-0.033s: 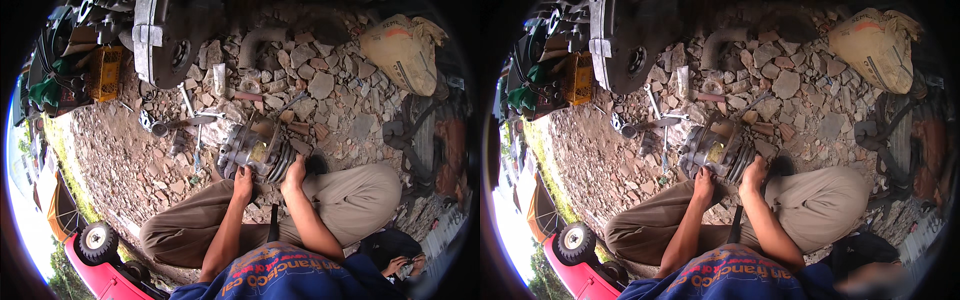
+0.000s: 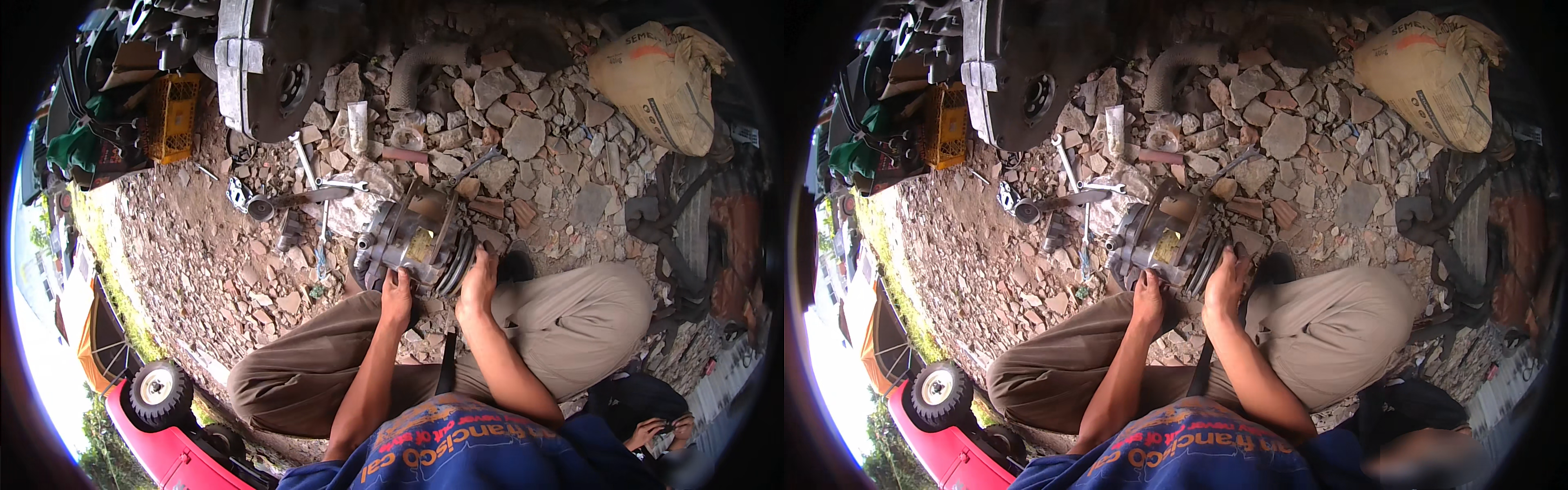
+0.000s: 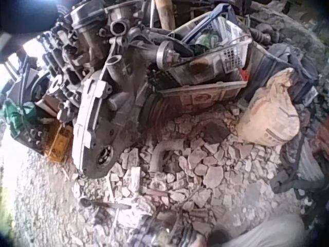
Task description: The person sits on the ground and uses a wrench to loosen and remove bolts from a metal engine component, likely an alternator or pulley assembly. After detaching the part, they place it on the ground and use a metal file to scrape and clean its surface.
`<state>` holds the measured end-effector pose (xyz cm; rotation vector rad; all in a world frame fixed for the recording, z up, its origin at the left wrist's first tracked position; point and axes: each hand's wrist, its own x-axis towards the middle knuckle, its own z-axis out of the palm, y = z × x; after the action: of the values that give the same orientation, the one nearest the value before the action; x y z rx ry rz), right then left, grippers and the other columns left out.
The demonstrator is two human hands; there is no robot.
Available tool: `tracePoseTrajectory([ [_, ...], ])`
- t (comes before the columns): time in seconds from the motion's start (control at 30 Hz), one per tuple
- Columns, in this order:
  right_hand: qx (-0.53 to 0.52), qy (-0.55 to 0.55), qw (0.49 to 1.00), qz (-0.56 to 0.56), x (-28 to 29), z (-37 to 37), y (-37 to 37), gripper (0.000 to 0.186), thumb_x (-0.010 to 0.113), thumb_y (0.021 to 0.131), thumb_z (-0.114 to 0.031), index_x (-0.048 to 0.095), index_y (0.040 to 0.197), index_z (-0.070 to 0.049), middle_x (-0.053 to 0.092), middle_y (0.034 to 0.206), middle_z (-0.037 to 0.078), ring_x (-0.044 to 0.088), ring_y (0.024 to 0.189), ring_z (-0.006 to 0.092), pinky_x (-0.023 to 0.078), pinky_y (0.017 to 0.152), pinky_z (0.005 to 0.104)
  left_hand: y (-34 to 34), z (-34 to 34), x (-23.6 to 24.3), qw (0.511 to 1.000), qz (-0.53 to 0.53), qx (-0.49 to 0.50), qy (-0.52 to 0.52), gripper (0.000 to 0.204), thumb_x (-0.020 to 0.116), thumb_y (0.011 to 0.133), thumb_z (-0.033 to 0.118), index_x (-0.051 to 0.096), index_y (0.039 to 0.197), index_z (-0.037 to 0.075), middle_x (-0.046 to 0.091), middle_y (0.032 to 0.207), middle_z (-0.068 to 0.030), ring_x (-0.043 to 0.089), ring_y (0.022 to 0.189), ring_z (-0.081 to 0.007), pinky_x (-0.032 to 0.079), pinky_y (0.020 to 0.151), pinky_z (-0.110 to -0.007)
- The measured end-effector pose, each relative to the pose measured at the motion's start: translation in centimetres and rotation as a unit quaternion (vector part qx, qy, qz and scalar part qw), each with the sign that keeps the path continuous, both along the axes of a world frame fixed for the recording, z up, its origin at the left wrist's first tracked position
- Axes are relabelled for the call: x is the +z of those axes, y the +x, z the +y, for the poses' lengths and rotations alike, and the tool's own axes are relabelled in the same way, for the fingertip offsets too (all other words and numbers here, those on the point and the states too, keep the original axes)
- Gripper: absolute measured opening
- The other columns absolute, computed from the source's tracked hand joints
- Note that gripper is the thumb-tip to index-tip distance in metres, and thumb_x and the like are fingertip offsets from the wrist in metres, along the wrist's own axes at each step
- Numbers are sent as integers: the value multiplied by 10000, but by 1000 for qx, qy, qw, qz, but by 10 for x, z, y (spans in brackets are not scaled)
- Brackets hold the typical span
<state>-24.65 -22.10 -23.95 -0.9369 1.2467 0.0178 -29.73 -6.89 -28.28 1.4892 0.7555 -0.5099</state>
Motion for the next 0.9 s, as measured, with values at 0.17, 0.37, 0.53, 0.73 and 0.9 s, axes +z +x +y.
tracePoseTrajectory([
  [0.17, 51, -81, 944, -316, 75, 13, 56, 478, 481, 968, -119, 335, 1400, 25, 344, 1470, 193, 280, 1400, 252, 161, 1160, 372, 14, -26, 22, 944, 12, 234, -231, 759, 427, 922, 643, 420, 1385, 41, 538, 1328, -100, 525, 1202, -233, 407, 1019, -394],
  [0.37, 151, -122, 946, -260, 42, 20, 15, 511, 496, 943, -16, 282, 1403, 43, 328, 1458, 205, 310, 1365, 245, 225, 1138, 375, 19, -17, 16, 943, 67, 268, -189, 831, 337, 910, 715, 407, 1409, 55, 516, 1361, -112, 501, 1232, -249, 354, 1070, -397],
  [0.53, 65, 141, 966, -209, 49, 27, 8, 547, 485, 931, -35, 266, 1426, 46, 355, 1447, 190, 371, 1321, 224, 280, 1111, 352, 4, -11, -4, 928, 58, 314, -189, 819, 308, 892, 745, 444, 1381, 102, 559, 1310, -100, 556, 1164, -259, 421, 1030, -396],
  [0.73, 50, 109, 977, -176, 80, 59, 14, 594, 483, 897, -55, 255, 1432, 66, 363, 1439, 200, 399, 1301, 238, 308, 1092, 341, 19, -21, -5, 959, 83, 269, 40, 922, 278, 878, 780, 567, 1267, -4, 619, 1196, -148, 587, 1065, -273, 426, 953, -383],
  [0.9, 67, 104, 978, -170, 99, 65, 36, 648, 534, 865, -78, 243, 1430, 54, 435, 1361, 199, 437, 1240, 249, 335, 1046, 337, 40, -27, 17, 961, 82, 231, 127, 884, 247, 899, 757, 585, 1248, 18, 636, 1175, -141, 599, 1059, -259, 433, 954, -373],
])
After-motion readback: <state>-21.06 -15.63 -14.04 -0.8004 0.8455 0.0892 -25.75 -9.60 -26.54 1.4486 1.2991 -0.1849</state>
